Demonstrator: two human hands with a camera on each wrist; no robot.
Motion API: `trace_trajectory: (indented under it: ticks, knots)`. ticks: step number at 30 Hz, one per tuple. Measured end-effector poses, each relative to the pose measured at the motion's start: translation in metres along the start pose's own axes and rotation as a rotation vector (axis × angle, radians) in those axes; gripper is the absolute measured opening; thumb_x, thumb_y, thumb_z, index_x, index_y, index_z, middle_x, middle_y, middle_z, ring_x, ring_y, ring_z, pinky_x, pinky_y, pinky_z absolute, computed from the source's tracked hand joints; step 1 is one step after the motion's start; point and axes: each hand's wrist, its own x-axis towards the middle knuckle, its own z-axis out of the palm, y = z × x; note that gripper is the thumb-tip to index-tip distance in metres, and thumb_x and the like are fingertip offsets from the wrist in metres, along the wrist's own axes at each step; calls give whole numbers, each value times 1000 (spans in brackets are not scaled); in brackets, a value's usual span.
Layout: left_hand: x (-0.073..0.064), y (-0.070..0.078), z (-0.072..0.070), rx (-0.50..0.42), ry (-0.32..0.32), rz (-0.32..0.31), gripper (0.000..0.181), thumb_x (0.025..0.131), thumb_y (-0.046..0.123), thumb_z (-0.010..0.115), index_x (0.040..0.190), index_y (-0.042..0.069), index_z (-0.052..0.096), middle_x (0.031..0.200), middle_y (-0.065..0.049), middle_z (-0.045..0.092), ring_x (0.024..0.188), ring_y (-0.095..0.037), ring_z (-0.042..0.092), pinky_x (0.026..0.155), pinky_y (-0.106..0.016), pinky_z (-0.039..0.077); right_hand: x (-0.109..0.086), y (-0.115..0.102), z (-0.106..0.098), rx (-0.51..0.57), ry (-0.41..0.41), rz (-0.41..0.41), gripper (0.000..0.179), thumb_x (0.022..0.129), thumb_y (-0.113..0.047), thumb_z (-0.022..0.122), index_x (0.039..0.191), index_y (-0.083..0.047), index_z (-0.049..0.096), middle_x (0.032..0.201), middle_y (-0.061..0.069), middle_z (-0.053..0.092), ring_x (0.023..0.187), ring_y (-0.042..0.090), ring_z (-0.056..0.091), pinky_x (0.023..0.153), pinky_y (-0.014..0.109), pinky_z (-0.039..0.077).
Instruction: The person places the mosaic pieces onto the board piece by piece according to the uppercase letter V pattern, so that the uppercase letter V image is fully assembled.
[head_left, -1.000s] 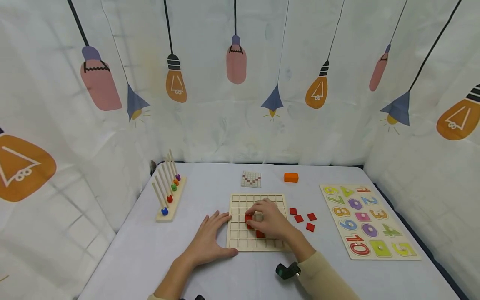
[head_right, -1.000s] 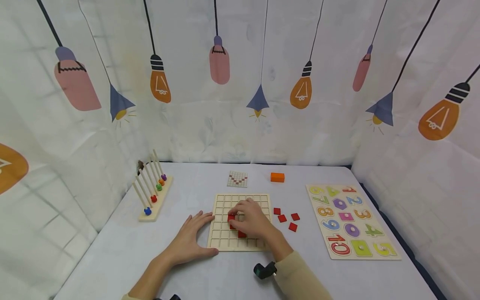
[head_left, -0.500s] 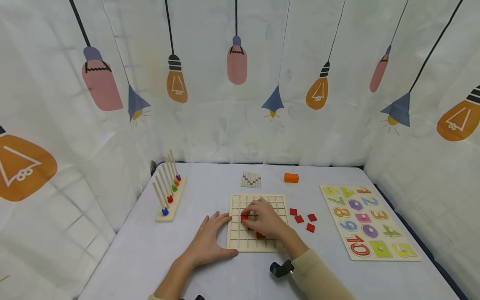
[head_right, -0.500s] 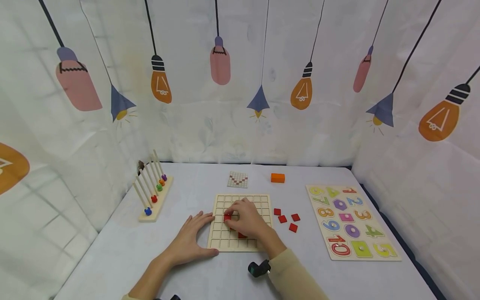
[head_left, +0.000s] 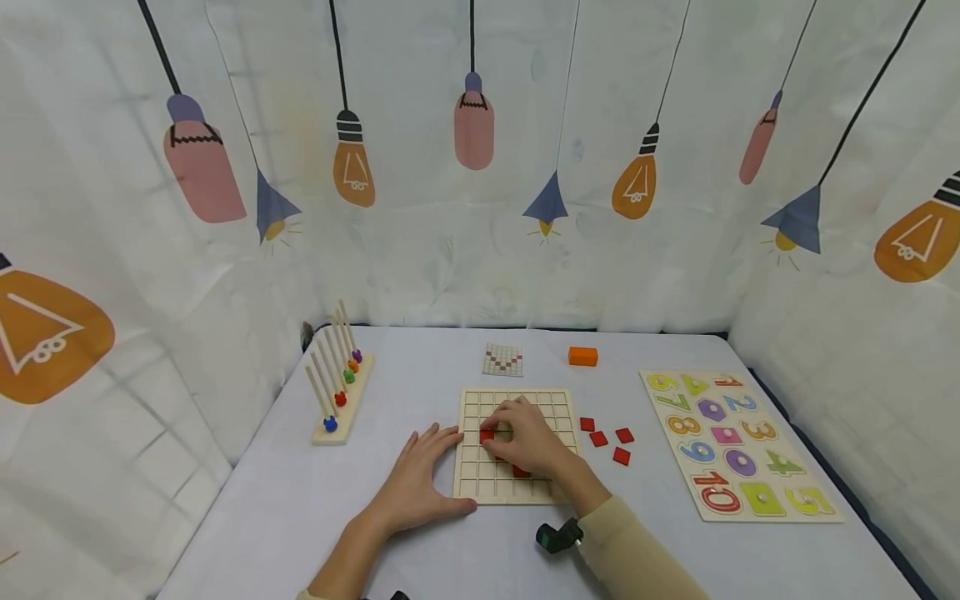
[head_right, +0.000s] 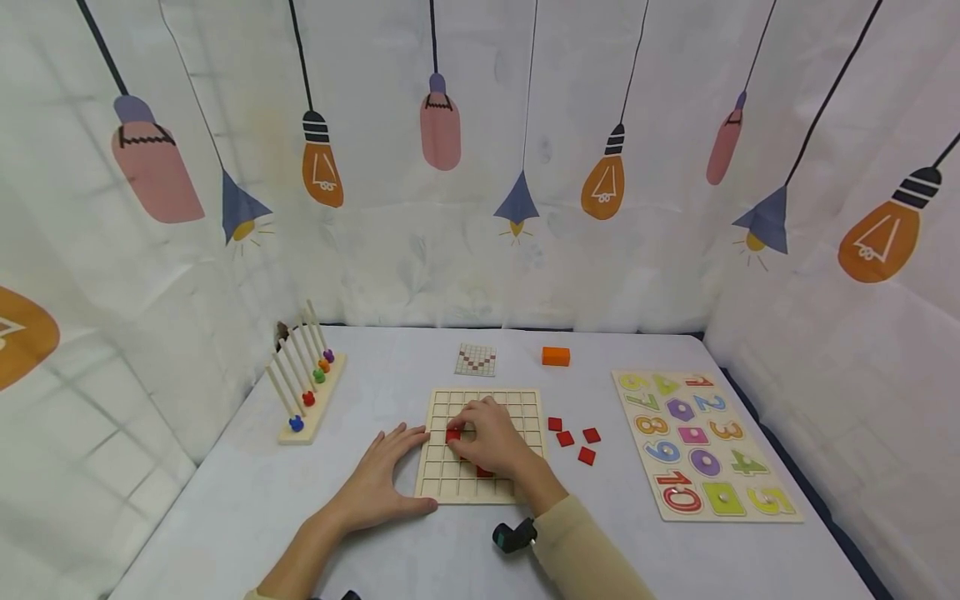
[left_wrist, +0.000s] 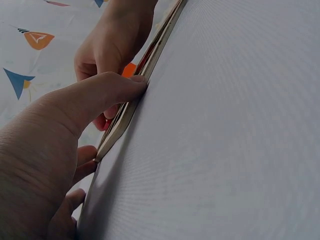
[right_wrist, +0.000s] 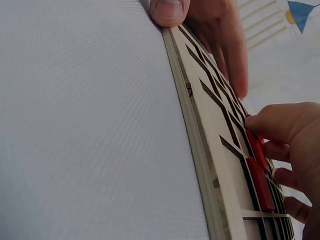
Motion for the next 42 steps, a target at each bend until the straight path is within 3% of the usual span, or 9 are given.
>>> trace_trajectory:
  ticks: [15,30,36,40,42]
  knots:
    - [1,0,0,16,-6,-7,114,73,77,90,165,23,53,175,3,49,172,-34,28,142,-66,14,0,0,0,9,0,-3,24,99,-34,84,122,-27,85,125,-10,75,110,12,51,95,39,47]
    - [2,0,1,28,-10,-15,113,73,77,90,166,24,52,175,3,48,173,-34,27,142,-65,13,-8,-4,-14,30,-10,13,28,99,-39,84,125,-28,83,123,-14,75,121,15,54,107,49,53]
    - [2,0,1,23,-4,-17,113,72,77,91,165,24,53,175,3,49,172,-34,28,142,-67,14,-17,0,-19,9,1,10,29,98,-38,82,125,-28,83,124,-14,75,118,14,55,105,46,55]
    - [2,-1,2,25,-6,-27,113,72,77,91,165,24,53,175,3,49,172,-33,27,142,-66,14,-24,4,-24,8,11,16,30,98,-37,82,126,-27,83,127,-12,75,126,17,59,121,56,50]
    - [2,-1,2,30,-5,-29,113,72,78,90,165,25,53,175,3,49,173,-33,27,142,-66,14,-28,7,-26,18,14,31,31,98,-38,82,127,-28,82,127,-13,74,128,18,59,122,58,50]
